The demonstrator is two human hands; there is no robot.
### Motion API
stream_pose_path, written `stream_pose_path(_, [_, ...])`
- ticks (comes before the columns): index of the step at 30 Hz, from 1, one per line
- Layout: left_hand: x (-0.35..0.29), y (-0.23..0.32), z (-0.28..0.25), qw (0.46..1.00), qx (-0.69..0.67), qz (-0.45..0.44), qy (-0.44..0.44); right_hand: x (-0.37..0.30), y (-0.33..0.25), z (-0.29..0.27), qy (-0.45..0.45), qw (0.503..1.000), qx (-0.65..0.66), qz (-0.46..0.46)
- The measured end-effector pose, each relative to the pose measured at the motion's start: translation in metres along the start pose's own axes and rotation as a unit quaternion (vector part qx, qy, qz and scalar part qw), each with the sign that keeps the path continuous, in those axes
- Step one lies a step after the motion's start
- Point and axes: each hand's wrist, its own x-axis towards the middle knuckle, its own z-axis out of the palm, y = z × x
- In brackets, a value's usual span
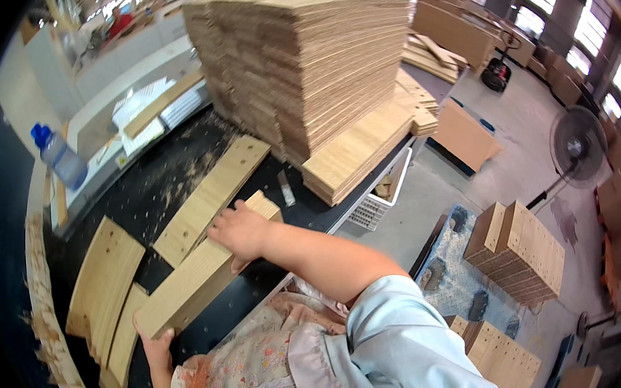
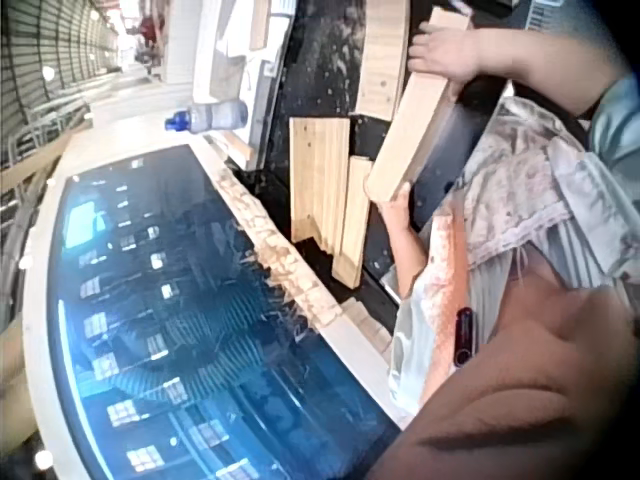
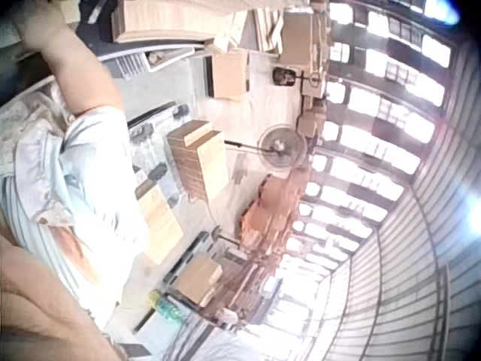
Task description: The person uses a sanding block to smooth the edges of small, pre-drilled wooden pieces. They handle the pieces one by one, sanding the edges and corners, then stacking the finished pieces on the table.
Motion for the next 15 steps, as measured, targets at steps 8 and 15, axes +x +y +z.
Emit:
stream_pose_path(8, [0.011,0.042,-0.036,0.998,0.035,0.045,0.003,-0.044,-0.016,-0.006,0.065,0.992,0.105,0.022])
stream_pose_path(15, [0.076,0.232,0.063,0.959,0.179,0.135,-0.172,-0.123,-0.014,-0.019,0.192,0.945,0.229,0.137])
